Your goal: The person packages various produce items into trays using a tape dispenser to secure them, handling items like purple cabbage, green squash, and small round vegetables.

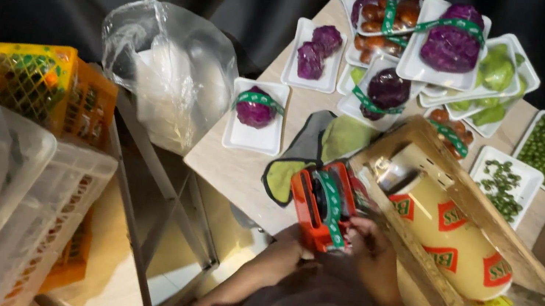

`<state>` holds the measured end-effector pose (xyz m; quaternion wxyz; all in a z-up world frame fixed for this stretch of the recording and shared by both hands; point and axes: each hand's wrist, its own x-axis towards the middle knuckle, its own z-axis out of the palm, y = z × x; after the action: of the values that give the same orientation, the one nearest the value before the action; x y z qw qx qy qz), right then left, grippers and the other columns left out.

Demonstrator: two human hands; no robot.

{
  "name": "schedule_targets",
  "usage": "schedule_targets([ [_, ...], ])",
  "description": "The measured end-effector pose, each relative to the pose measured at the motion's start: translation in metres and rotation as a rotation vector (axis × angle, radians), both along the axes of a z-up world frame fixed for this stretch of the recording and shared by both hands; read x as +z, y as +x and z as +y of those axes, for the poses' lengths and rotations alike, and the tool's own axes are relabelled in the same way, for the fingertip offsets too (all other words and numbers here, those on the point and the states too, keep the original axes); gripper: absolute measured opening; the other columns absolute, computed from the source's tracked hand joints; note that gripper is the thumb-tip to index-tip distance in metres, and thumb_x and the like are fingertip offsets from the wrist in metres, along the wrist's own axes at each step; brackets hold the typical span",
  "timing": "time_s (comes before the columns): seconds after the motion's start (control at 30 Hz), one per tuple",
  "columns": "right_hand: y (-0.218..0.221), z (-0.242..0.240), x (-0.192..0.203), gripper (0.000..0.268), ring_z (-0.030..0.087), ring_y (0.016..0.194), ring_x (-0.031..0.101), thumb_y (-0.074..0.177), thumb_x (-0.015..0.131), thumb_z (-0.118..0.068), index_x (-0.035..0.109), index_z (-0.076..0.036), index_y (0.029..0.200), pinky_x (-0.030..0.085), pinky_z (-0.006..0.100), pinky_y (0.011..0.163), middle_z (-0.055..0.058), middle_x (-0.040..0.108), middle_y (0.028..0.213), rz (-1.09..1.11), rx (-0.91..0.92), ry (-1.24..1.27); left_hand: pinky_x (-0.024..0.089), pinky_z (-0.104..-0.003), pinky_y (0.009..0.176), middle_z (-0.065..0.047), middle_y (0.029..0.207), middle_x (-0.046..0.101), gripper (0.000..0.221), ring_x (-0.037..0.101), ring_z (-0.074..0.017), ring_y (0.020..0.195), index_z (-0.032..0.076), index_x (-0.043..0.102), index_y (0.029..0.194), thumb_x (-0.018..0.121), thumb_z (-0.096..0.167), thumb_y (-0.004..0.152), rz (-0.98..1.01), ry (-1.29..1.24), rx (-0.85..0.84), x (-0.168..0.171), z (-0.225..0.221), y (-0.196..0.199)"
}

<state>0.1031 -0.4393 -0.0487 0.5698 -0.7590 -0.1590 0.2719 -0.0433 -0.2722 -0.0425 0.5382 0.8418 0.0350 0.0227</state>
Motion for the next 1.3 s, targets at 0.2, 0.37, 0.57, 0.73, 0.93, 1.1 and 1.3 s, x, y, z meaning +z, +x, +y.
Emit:
schedule_targets([
  [0.2, 0.010, -0.012, -0.040, 0.041, 0.037, 0.104, 0.071, 0.095, 0.074, -0.032, 0.072, -0.005, 0.127, 0.064, 0.046, 0.084, 0.025, 0.067, 0.116, 0.157, 0.062, -0.211, 0.056, -0.048, 0.091, -0.003, 0.097, 0.065, 0.036, 0.071, -0.0322, 0.102, 0.024, 0.052, 0.097, 0.079, 0.044, 0.081, 0.507, 0.069, 0.428, -0.022, -0.047, 0.004],
  [0.37, 0.015, 0.017, -0.053, 0.023, 0.016, 0.076, 0.065, 0.096, 0.071, -0.029, 0.082, -0.008, 0.097, 0.058, 0.035, 0.064, 0.010, 0.073, 0.078, -0.032, 0.157, -0.136, 0.057, -0.050, 0.086, -0.007, 0.098, 0.065, 0.040, 0.072, -0.0364, 0.098, 0.019, 0.048, 0.115, 0.074, 0.034, 0.088, 0.365, 0.084, 0.545, -0.007, -0.061, 0.011],
  [0.57, 0.000, 0.015, 0.019, 0.014, 0.013, 0.070, 0.060, 0.090, 0.079, -0.024, 0.083, -0.011, 0.090, 0.052, 0.027, 0.062, 0.006, 0.070, 0.073, -0.111, 0.096, -0.150, 0.059, -0.047, 0.076, -0.004, 0.084, 0.067, 0.034, 0.074, -0.0327, 0.085, 0.018, 0.060, 0.117, 0.072, 0.035, 0.091, 0.157, 0.162, 0.663, -0.037, -0.068, 0.008],
  [0.73, -0.020, -0.055, 0.014, 0.033, 0.028, 0.095, 0.071, 0.087, 0.083, -0.035, 0.083, -0.004, 0.099, 0.055, 0.046, 0.090, 0.016, 0.078, 0.093, -0.080, 0.121, -0.240, 0.060, -0.048, 0.074, -0.005, 0.082, 0.066, 0.034, 0.073, -0.0328, 0.081, 0.016, 0.062, 0.118, 0.073, 0.034, 0.092, 0.111, 0.156, 0.721, -0.044, -0.075, 0.008],
  [0.93, -0.032, -0.151, 0.048, 0.029, 0.010, 0.073, 0.064, 0.085, 0.076, -0.033, 0.088, -0.007, 0.082, 0.046, 0.028, 0.066, 0.001, 0.075, 0.075, 0.143, 0.338, -0.412, 0.046, -0.025, 0.046, 0.001, 0.054, 0.068, 0.045, 0.065, -0.0115, 0.040, 0.018, 0.044, 0.068, 0.072, 0.040, 0.096, 0.391, -0.457, 0.858, -0.008, -0.085, 0.011],
  [1.1, -0.038, -0.179, 0.066, 0.023, 0.011, 0.094, 0.073, 0.082, 0.082, -0.027, 0.089, -0.005, 0.085, 0.048, 0.027, 0.090, 0.001, 0.077, 0.098, 0.257, 0.289, -0.591, 0.052, -0.034, 0.096, -0.013, 0.140, 0.066, 0.036, 0.064, -0.0208, 0.123, 0.007, 0.060, 0.126, 0.038, 0.011, 0.097, 0.287, -1.176, 0.431, -0.006, -0.101, 0.020],
  [1.3, -0.022, -0.261, -0.004, 0.013, 0.013, 0.091, 0.064, 0.092, 0.077, -0.015, 0.079, -0.003, 0.085, 0.046, 0.029, 0.084, 0.005, 0.070, 0.092, 0.262, 0.358, -0.267, 0.052, -0.035, 0.093, -0.004, 0.094, 0.063, 0.009, 0.063, -0.0200, 0.099, 0.012, 0.059, 0.089, 0.051, 0.017, 0.087, 0.167, -1.324, 0.775, -0.088, -0.131, 0.037],
])
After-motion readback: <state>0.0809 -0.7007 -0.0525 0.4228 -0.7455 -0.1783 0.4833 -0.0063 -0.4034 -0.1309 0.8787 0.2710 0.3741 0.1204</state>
